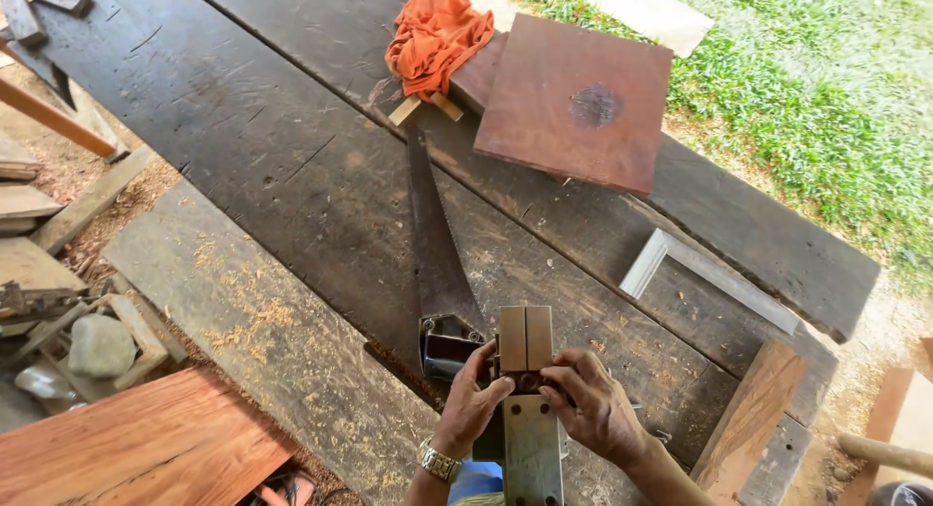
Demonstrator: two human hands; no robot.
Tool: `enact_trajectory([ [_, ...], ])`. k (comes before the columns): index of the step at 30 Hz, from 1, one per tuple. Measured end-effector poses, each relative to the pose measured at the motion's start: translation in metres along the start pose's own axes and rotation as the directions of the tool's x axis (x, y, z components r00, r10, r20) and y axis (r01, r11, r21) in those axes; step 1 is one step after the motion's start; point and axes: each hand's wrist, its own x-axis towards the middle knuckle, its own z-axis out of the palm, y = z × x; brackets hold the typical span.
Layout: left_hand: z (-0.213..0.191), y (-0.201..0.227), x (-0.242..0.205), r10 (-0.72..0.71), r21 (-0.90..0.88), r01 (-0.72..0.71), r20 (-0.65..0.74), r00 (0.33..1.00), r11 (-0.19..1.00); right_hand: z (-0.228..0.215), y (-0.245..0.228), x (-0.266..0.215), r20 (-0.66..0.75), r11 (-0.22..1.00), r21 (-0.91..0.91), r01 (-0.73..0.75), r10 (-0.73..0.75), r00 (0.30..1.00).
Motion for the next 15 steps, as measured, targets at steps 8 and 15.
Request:
enact_trajectory([
  [8,0.008,0.008,0.001,-0.077,-0.082,0.077,0.001,0.997,0.994,-0.007,0.009,-0.002,0.054,1.000,0.018,-0.012,0.011,0.998],
  [15,0.011,0.007,-0.002,-0.019,-0.045,0.019,-0.019,1.000,0.999,-0.003,0.018,-0.007,0.055,0.999,-0.004,0.050,-0.050,0.997],
])
